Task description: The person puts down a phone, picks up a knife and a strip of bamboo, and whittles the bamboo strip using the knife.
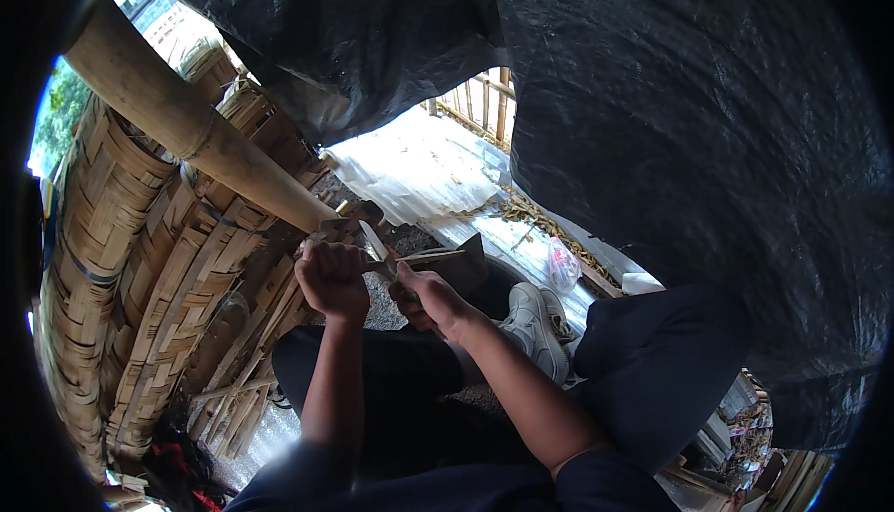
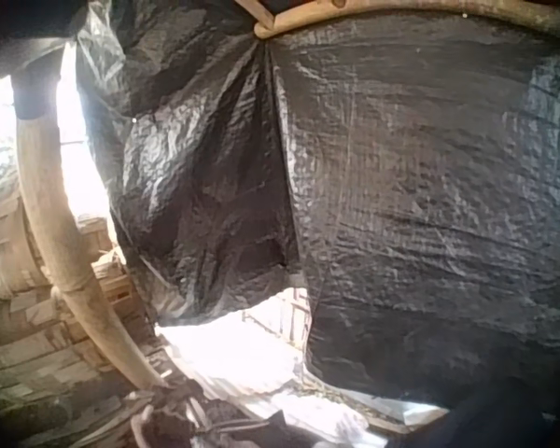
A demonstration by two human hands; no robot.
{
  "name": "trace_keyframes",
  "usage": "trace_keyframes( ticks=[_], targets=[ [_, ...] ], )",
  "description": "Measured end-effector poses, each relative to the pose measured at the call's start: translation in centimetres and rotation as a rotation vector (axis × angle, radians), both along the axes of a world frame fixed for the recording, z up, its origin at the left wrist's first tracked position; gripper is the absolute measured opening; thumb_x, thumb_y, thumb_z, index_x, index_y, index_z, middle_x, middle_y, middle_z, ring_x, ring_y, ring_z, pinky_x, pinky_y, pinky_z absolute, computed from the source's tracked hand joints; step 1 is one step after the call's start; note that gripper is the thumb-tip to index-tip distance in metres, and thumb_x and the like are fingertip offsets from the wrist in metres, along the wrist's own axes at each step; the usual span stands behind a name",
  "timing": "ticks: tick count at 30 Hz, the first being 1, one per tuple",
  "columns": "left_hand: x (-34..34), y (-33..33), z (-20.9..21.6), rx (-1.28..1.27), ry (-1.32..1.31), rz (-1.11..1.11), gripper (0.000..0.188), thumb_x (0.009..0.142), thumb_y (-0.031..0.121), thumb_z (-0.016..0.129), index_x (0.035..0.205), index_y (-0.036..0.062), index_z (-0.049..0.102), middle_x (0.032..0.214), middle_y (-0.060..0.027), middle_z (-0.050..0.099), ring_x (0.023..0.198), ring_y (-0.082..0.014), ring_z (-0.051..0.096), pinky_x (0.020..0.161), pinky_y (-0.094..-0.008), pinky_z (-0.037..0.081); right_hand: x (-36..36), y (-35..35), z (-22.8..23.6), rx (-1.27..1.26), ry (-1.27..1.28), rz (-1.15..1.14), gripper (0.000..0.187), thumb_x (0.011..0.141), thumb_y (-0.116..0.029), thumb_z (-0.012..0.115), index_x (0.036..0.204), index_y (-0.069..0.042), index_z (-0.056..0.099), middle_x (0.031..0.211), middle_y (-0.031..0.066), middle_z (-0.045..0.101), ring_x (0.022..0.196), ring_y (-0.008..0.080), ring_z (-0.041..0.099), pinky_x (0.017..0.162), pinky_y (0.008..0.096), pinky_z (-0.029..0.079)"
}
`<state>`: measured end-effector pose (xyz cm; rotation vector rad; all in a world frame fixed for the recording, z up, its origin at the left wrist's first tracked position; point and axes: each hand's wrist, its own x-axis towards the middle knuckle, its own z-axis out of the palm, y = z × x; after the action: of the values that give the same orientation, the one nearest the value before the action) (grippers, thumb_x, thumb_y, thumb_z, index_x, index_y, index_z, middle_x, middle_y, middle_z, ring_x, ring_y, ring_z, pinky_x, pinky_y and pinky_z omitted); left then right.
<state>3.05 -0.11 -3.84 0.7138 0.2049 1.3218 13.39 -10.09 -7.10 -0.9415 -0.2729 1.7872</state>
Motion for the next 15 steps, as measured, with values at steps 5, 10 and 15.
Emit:
trace_keyframes(
  ticks=[5,10,15],
  targets=[
    [-0.1,-0.6,-0.2,0.016,0.021,-0.003,0.045,0.094,0.027,0.043,0.056,0.0124,0.024,0.049,0.0030,0.019,0.042,-0.0090,0.017,0.042,-0.0289,0.017,-1.7,0.5,0.6,0.014,-0.549,-0.067,0.050,0.099,-0.044,0.036,0.067,-0.007,0.049,0.049,-0.0009,0.041,0.042,0.0096,0.039,0.041,0.0292,0.031],
    [-0.4,-0.3,-1.1,0.024,-0.009,0.019,0.045,0.093,0.027,0.043,0.056,0.0129,0.023,0.048,0.0027,0.019,0.042,-0.0088,0.017,0.042,-0.0290,0.017,-2.7,1.0,0.2,0.157,-0.939,-0.119,0.058,0.100,-0.041,0.031,0.067,0.003,0.051,0.049,0.0117,0.050,0.051,0.0272,0.056,0.055,0.0418,0.041],
    [-0.7,-0.3,-1.0,-0.002,-0.024,0.020,0.045,0.094,0.025,0.042,0.055,0.0135,0.023,0.047,0.0028,0.019,0.041,-0.0085,0.016,0.041,-0.0287,0.016,-2.7,0.8,-1.7,0.029,-1.273,-0.168,0.057,0.098,-0.039,0.033,0.076,0.006,0.059,0.074,0.0314,0.060,0.086,0.0476,0.058,0.074,0.0519,0.046]
  ],
)
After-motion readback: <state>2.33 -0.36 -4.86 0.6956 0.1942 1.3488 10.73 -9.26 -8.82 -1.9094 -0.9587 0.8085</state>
